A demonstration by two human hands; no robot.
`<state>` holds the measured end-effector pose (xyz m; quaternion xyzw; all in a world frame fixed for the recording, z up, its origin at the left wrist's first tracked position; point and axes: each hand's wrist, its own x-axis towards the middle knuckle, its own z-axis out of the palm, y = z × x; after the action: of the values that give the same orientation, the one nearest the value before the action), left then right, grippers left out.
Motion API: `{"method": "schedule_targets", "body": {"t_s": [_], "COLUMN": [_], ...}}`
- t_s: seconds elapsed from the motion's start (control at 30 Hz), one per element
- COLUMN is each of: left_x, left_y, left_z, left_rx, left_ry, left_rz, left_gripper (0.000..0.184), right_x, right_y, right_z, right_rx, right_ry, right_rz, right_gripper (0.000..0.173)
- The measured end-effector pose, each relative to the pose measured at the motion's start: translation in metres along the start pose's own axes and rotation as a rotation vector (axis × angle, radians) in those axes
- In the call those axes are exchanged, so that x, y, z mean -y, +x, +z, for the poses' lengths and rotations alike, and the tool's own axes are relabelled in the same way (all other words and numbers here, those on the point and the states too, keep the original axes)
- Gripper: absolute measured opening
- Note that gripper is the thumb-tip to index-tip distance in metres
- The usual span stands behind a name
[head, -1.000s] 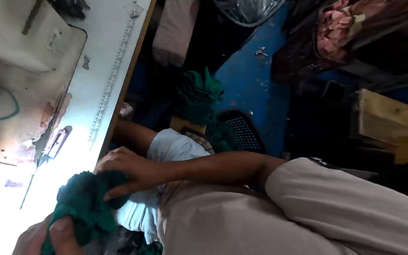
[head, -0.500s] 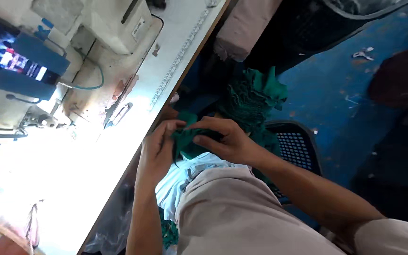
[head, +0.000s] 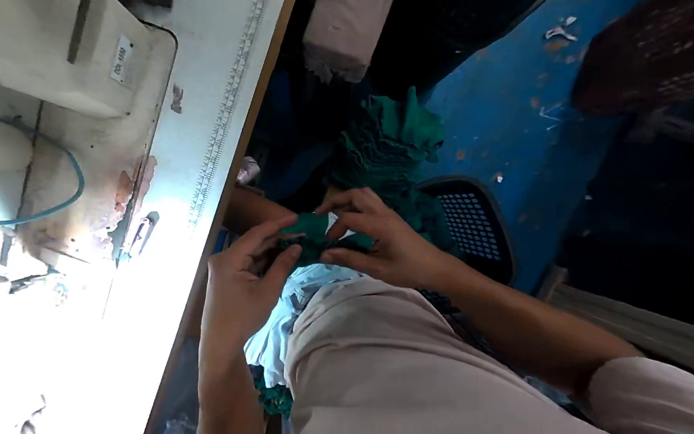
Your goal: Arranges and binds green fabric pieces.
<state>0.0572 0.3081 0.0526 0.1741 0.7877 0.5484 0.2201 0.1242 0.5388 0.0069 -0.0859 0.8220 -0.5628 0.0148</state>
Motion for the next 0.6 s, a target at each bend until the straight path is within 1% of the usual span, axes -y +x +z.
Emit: {"method": "schedule_targets", "body": {"t_s": [0.07,0.13,0.2,0.27,0.37,0.43,0.5,0.53,0.6], "left_x": [-0.004,-0.009,-0.012,-0.014,-0.015,-0.015,-0.016,-0.016,-0.014], "left_y": [0.009,0.018,0.027,0.035,0.045,0.051,0.057,0.059,0.064], "left_z": [-0.001,-0.003,-0.003,-0.001,0.001,0.001,0.0,0.0,0.002], "left_rx": [0.045,0.091,0.123,0.14,0.169,0.179,0.187,0.186,0.138], "left_ry": [0.026,0.053,0.096,0.168,0.222,0.218,0.216,0.245,0.347], "left_rz": [0.007,0.027,0.046,0.065,0.115,0.143,0.137,0.137,0.139], "left_gripper": [0.044,0.049,0.055,0.06,0.067,0.066,0.063,0.059,0.043], "right_x": [-0.007,-0.012,-0.015,-0.016,-0.022,-0.026,-0.026,-0.026,-0.026], "right_y": [0.005,0.01,0.014,0.016,0.016,0.016,0.016,0.016,0.017], "right_z": [-0.006,-0.011,-0.015,-0.018,-0.019,-0.017,-0.019,-0.021,-0.024], "right_rx": [0.059,0.092,0.081,0.077,0.068,-0.009,-0.063,-0.078,-0.092], "right_ry": [0.025,0.041,0.076,0.091,0.02,-0.046,-0.057,-0.058,-0.052], "right_rz": [-0.007,-0.053,-0.105,-0.112,-0.108,-0.125,-0.134,-0.131,-0.113], "right_gripper": [0.024,0.025,0.025,0.023,0.019,0.018,0.016,0.015,0.014]}}
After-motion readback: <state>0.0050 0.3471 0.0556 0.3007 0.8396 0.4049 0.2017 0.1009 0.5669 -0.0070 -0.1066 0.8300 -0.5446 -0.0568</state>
